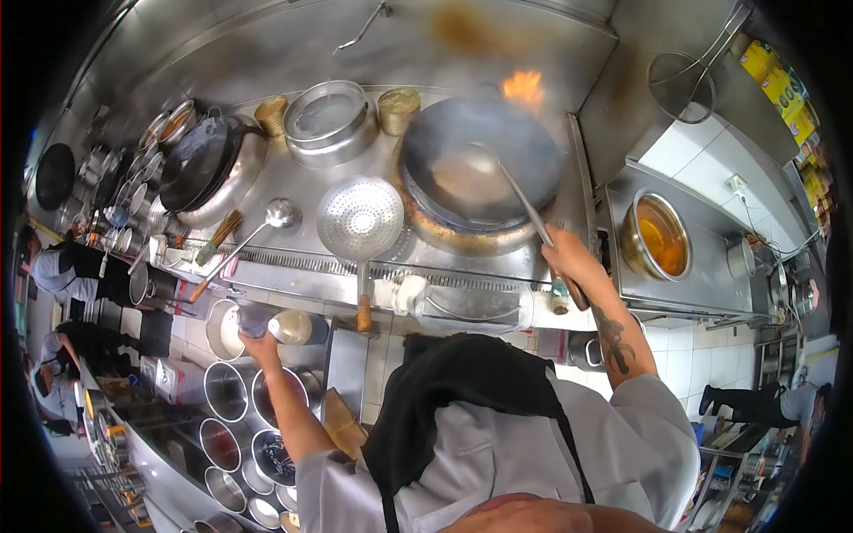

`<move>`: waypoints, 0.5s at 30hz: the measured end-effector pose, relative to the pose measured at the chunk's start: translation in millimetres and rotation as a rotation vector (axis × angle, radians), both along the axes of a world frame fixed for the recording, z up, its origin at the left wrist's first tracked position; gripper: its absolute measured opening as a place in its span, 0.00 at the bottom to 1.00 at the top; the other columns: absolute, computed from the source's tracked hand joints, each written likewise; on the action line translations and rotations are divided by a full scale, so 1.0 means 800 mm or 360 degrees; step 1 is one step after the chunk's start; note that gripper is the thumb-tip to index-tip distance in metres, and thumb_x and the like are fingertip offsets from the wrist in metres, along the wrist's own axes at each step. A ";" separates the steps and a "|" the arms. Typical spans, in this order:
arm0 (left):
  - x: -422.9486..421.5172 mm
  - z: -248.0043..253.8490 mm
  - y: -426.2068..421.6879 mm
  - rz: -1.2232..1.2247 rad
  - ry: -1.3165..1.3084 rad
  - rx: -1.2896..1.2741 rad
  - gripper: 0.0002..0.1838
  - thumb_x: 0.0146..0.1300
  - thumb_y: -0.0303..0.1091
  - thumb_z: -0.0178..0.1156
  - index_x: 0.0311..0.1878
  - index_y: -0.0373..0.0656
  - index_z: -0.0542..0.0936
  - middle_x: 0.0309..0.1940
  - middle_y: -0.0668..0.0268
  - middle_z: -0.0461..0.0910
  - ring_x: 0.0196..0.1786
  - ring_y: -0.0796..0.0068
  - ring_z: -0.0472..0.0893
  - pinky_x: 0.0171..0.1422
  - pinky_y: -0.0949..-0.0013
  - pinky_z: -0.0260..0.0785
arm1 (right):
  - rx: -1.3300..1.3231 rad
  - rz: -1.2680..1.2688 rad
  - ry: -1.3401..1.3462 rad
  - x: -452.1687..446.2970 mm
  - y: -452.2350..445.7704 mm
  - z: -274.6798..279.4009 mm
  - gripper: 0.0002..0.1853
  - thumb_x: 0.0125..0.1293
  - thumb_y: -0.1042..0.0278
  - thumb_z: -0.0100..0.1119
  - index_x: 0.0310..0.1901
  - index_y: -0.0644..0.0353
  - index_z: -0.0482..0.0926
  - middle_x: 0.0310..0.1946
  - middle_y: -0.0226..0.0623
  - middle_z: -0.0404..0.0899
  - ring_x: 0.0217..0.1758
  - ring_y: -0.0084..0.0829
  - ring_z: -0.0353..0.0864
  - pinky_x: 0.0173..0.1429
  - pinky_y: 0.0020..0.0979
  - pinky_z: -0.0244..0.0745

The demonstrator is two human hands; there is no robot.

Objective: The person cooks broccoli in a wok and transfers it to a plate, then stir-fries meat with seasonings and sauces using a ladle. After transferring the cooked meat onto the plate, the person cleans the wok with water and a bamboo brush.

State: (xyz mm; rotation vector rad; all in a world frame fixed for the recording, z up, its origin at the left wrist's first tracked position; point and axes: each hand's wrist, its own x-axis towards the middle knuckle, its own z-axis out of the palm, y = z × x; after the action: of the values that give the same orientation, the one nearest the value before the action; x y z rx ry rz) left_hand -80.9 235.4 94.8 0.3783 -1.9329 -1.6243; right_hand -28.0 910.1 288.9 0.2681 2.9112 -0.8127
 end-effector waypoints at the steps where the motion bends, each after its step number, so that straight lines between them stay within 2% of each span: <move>1: 0.003 -0.004 -0.002 -0.0010 -0.0039 0.0008 0.38 0.46 0.22 0.74 0.61 0.34 0.65 0.53 0.56 0.75 0.53 0.67 0.77 0.60 0.67 0.69 | 0.0034 0.0035 0.0062 0.017 0.001 0.001 0.20 0.61 0.68 0.55 0.55 0.62 0.74 0.38 0.52 0.81 0.41 0.48 0.82 0.47 0.44 0.75; 3: 0.005 -0.018 -0.016 0.0002 -0.0194 -0.0048 0.40 0.45 0.22 0.75 0.62 0.35 0.65 0.54 0.57 0.75 0.54 0.68 0.77 0.61 0.66 0.69 | 0.0105 0.0105 0.0185 0.046 0.010 0.000 0.23 0.61 0.70 0.55 0.59 0.65 0.71 0.31 0.52 0.79 0.31 0.46 0.82 0.38 0.39 0.77; 5: 0.011 -0.012 -0.021 -0.0044 -0.0409 -0.0124 0.40 0.45 0.23 0.75 0.63 0.36 0.66 0.54 0.57 0.76 0.54 0.67 0.78 0.60 0.66 0.69 | -0.0051 0.0075 0.0036 0.060 0.015 -0.001 0.23 0.61 0.69 0.54 0.59 0.65 0.71 0.34 0.56 0.79 0.36 0.51 0.81 0.43 0.41 0.76; 7: 0.019 -0.003 -0.024 -0.0151 -0.0530 -0.0195 0.40 0.45 0.25 0.75 0.63 0.35 0.67 0.54 0.59 0.78 0.53 0.67 0.79 0.60 0.65 0.70 | 0.0032 0.0200 0.0131 0.063 0.021 -0.016 0.23 0.62 0.68 0.54 0.59 0.66 0.70 0.38 0.60 0.80 0.41 0.54 0.81 0.47 0.45 0.76; 10: 0.034 0.004 -0.036 -0.0376 -0.0635 -0.0040 0.38 0.46 0.25 0.72 0.63 0.34 0.67 0.53 0.57 0.79 0.54 0.67 0.79 0.60 0.67 0.70 | 0.0185 -0.0021 -0.0022 0.039 0.003 -0.018 0.23 0.62 0.68 0.54 0.58 0.67 0.69 0.40 0.61 0.80 0.43 0.57 0.81 0.49 0.49 0.75; 12: 0.056 0.012 -0.069 -0.0270 -0.1028 0.0100 0.37 0.49 0.26 0.69 0.64 0.32 0.65 0.49 0.57 0.79 0.48 0.68 0.80 0.52 0.68 0.72 | 0.0244 -0.0144 -0.0067 0.022 -0.003 -0.030 0.23 0.62 0.68 0.55 0.58 0.67 0.68 0.40 0.61 0.80 0.44 0.59 0.80 0.50 0.51 0.74; 13: 0.068 0.027 -0.068 -0.0075 -0.1145 -0.0202 0.35 0.51 0.26 0.67 0.63 0.32 0.66 0.47 0.57 0.79 0.45 0.68 0.79 0.49 0.68 0.72 | 0.0287 -0.0155 -0.0058 0.011 0.001 -0.057 0.23 0.62 0.68 0.55 0.58 0.67 0.68 0.39 0.61 0.80 0.44 0.59 0.80 0.50 0.52 0.74; 14: 0.078 0.051 -0.049 0.0293 -0.1028 -0.0680 0.33 0.53 0.27 0.66 0.63 0.32 0.67 0.45 0.58 0.78 0.43 0.68 0.79 0.47 0.68 0.72 | 0.0331 -0.0164 -0.0048 0.004 0.004 -0.071 0.23 0.62 0.68 0.55 0.58 0.67 0.68 0.38 0.61 0.80 0.44 0.59 0.80 0.49 0.52 0.74; 15: 0.090 0.084 -0.020 0.0589 -0.0786 -0.0972 0.31 0.55 0.27 0.64 0.62 0.32 0.68 0.43 0.58 0.78 0.41 0.68 0.78 0.45 0.67 0.72 | 0.0235 -0.0163 -0.0003 0.007 0.000 -0.055 0.20 0.60 0.68 0.54 0.55 0.63 0.74 0.40 0.57 0.81 0.45 0.54 0.82 0.50 0.50 0.74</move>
State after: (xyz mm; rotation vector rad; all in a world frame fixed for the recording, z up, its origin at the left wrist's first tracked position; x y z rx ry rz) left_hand -9.3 219.2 162.2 0.8714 -2.4113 -0.6897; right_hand -22.6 910.0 245.1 0.4339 2.9809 -0.6106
